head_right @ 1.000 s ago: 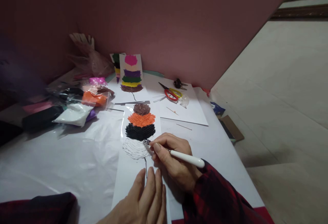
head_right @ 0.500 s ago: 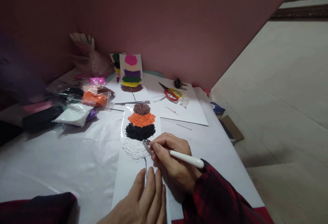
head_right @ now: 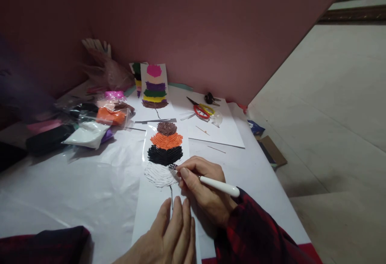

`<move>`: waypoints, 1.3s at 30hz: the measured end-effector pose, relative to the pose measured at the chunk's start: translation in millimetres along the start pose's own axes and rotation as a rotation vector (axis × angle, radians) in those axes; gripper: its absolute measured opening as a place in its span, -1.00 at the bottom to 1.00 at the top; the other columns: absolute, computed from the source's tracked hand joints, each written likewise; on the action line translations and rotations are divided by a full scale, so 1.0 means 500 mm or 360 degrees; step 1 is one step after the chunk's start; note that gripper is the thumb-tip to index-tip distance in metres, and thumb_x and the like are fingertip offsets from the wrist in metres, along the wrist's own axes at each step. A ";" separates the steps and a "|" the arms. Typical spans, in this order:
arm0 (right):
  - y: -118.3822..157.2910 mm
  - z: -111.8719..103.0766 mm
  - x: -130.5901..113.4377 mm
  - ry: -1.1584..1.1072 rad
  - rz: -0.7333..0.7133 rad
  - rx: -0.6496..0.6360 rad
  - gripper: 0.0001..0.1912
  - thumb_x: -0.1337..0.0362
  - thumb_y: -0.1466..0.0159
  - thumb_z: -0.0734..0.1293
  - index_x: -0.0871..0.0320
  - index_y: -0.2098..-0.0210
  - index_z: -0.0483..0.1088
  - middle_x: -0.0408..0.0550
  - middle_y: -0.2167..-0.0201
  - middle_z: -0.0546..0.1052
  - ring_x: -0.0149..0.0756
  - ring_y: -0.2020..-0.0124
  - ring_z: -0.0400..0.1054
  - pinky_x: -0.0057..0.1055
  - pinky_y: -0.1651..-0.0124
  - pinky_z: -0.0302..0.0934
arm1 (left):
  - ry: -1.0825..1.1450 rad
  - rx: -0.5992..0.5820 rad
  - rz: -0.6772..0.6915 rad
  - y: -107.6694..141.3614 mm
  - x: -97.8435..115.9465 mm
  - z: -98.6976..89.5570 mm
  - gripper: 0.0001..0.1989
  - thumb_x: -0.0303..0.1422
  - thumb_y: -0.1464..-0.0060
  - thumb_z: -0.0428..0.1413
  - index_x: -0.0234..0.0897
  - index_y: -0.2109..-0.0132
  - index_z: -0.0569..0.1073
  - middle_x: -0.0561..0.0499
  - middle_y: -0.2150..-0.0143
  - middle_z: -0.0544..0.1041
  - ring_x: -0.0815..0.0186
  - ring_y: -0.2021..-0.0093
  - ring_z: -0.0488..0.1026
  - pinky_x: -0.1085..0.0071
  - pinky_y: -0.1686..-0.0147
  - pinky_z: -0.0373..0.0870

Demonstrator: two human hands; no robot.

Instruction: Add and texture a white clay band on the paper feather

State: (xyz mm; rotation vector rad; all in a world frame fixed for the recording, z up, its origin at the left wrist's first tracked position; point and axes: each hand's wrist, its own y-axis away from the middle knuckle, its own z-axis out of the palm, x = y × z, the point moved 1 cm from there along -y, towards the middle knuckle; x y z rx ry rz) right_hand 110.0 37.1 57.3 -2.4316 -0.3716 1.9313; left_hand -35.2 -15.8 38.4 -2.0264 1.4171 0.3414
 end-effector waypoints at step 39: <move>-0.003 0.003 -0.007 0.0040 -0.0080 -0.0066 -0.80 0.25 -0.34 0.29 0.17 0.34 0.51 -0.07 0.47 0.50 -0.34 0.49 0.39 -0.40 0.43 0.29 | 0.0094 0.0228 -0.0165 -0.007 -0.002 0.006 -0.73 -0.51 -0.19 -0.07 -0.34 0.19 0.54 -0.02 0.21 0.65 0.15 0.24 0.58 0.15 0.30 0.42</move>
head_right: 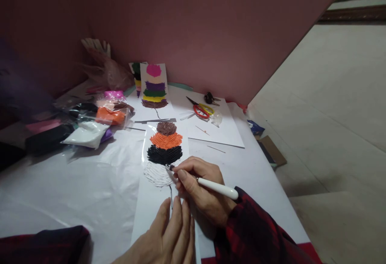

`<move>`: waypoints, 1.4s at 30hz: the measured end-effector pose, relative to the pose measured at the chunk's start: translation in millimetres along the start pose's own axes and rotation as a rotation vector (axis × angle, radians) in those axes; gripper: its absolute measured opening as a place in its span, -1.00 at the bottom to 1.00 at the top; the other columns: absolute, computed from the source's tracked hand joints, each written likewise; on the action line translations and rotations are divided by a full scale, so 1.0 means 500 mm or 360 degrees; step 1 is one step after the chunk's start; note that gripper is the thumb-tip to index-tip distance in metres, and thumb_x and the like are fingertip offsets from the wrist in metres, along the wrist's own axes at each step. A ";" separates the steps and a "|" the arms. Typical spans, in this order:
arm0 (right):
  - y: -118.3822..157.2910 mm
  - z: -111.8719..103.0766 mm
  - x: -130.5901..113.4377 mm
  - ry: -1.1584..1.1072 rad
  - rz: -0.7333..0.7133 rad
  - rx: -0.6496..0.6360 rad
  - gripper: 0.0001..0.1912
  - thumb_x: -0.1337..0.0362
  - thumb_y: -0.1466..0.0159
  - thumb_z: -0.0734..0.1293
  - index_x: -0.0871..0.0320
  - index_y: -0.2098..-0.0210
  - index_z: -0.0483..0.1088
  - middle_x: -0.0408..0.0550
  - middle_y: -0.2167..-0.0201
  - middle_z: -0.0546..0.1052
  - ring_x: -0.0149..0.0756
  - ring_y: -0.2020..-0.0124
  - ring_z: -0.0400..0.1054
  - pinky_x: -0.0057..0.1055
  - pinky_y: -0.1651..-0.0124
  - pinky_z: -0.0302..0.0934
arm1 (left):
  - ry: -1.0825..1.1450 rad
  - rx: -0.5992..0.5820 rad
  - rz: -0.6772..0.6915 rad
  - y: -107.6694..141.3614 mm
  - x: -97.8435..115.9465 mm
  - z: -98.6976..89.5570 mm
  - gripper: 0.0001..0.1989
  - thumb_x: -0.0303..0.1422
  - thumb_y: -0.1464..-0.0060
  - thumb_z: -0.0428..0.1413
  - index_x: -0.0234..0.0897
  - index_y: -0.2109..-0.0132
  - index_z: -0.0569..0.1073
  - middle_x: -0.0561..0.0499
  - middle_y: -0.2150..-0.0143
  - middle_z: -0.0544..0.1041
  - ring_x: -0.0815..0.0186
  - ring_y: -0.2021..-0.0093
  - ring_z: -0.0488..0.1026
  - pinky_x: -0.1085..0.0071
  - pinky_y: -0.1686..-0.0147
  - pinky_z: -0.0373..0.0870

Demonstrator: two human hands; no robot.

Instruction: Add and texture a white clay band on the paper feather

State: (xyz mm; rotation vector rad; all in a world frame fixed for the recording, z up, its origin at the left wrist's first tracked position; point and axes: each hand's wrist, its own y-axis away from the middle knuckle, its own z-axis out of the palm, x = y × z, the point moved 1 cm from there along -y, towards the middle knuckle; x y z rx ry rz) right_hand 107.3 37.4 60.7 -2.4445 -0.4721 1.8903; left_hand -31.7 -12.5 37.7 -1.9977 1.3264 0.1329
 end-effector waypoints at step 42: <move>-0.004 0.001 -0.004 0.0055 0.0028 -0.0021 -0.79 0.23 -0.33 0.29 0.18 0.37 0.50 -0.07 0.48 0.49 -0.33 0.47 0.37 -0.38 0.42 0.28 | -0.0008 0.0008 0.0028 0.000 -0.003 0.002 -0.73 -0.52 -0.19 -0.09 -0.35 0.21 0.52 -0.05 0.22 0.65 0.13 0.24 0.57 0.09 0.27 0.35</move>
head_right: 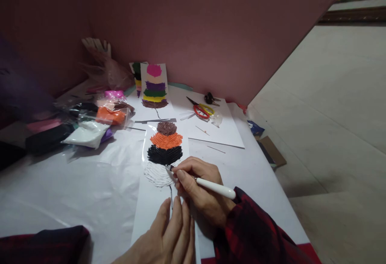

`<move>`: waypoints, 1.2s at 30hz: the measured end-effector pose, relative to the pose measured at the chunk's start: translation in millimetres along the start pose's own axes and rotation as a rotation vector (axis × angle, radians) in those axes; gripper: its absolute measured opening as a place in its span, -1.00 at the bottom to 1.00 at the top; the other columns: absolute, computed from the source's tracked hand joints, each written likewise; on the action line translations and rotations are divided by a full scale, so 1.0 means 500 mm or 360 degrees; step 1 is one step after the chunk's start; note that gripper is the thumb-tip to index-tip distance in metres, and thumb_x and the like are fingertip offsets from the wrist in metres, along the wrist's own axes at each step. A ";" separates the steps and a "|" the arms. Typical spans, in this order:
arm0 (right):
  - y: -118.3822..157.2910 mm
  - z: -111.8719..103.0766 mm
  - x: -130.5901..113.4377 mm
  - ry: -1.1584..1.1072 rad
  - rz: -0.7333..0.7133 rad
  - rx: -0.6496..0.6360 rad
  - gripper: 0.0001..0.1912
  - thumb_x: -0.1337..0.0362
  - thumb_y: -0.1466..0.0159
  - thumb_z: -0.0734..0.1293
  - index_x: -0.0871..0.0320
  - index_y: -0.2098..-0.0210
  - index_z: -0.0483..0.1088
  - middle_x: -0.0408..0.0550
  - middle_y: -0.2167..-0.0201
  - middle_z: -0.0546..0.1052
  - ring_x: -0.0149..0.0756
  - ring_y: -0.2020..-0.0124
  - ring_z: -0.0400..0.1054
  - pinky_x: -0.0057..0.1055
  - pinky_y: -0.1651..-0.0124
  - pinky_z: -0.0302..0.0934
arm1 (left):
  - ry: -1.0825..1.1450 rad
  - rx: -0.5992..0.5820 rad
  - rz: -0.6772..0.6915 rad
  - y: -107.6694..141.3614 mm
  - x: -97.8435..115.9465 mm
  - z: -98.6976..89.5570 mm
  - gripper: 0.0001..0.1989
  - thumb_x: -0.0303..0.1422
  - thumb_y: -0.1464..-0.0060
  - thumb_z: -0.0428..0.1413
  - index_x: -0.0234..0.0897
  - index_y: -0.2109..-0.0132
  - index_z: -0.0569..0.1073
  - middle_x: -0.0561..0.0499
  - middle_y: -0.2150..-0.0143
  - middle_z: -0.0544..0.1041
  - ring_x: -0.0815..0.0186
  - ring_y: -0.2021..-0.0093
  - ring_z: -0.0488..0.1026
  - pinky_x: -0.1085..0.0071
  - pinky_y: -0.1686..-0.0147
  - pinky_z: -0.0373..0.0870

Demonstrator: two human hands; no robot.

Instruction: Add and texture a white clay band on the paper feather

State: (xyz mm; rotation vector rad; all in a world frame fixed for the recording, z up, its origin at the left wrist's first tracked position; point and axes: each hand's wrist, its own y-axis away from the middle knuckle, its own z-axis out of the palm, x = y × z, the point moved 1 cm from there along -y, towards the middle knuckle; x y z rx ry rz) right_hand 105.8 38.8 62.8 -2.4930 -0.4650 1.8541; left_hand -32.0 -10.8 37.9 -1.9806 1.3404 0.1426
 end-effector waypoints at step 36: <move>0.006 -0.002 0.008 -0.0080 0.0028 0.0033 -0.78 0.19 -0.33 0.31 0.18 0.35 0.51 -0.07 0.48 0.49 -0.34 0.50 0.35 -0.40 0.46 0.25 | 0.0042 -0.0026 -0.0039 0.004 0.005 0.002 -0.78 -0.47 -0.19 -0.04 -0.38 0.20 0.52 -0.10 0.21 0.64 0.12 0.23 0.56 0.10 0.26 0.36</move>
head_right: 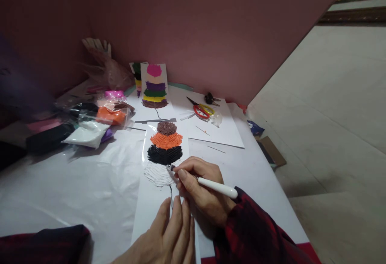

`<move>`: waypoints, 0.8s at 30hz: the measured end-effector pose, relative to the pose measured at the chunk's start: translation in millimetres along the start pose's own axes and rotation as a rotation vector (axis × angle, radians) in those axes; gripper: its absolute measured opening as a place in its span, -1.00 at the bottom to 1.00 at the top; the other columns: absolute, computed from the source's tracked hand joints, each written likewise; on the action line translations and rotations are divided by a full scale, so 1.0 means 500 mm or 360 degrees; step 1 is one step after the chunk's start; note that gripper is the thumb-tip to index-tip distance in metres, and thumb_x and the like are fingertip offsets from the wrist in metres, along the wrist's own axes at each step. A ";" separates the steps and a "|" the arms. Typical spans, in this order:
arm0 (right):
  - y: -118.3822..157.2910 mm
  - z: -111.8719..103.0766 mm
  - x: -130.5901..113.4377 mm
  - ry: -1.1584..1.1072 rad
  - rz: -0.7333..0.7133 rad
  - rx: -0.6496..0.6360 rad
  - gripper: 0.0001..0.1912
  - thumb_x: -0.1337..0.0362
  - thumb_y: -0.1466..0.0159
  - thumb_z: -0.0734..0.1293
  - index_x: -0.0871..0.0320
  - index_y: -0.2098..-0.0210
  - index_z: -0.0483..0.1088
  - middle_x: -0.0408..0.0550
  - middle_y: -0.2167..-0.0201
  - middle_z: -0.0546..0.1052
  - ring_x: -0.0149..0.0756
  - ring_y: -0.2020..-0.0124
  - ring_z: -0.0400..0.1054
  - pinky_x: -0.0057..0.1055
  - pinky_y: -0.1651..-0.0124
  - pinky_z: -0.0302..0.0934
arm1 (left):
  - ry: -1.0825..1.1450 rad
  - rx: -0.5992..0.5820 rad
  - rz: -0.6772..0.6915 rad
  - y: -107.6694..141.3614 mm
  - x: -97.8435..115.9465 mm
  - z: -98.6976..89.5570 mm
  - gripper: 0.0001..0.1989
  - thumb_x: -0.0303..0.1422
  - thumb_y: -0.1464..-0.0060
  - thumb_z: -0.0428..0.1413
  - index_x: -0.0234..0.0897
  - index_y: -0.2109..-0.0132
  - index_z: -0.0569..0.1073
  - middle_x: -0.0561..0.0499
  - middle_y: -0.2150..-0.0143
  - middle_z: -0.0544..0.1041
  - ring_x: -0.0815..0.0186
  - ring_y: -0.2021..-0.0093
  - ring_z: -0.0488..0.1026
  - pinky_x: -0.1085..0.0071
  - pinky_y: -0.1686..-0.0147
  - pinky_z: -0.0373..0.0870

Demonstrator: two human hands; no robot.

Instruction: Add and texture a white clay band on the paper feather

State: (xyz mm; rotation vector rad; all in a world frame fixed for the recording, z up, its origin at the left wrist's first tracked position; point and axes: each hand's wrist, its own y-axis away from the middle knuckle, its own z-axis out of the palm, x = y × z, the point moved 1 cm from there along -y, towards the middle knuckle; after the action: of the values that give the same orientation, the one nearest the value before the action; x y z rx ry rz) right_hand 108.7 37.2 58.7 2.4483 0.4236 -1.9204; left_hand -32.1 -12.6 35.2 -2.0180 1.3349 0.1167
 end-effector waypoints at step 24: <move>0.001 -0.001 0.006 -0.0110 0.0010 0.0025 -0.80 0.21 -0.35 0.31 0.16 0.33 0.50 -0.08 0.47 0.48 -0.35 0.47 0.36 -0.42 0.43 0.27 | -0.0004 -0.0001 0.0008 -0.004 -0.003 -0.001 -0.76 -0.51 -0.17 -0.06 -0.37 0.22 0.52 -0.07 0.23 0.65 0.13 0.24 0.58 0.12 0.30 0.41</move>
State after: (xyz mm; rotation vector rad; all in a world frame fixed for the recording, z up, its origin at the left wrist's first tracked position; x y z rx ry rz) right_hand 110.0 37.3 55.6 2.3809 0.4003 -2.0065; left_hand -31.3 -11.3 36.9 -2.0145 1.3386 0.1222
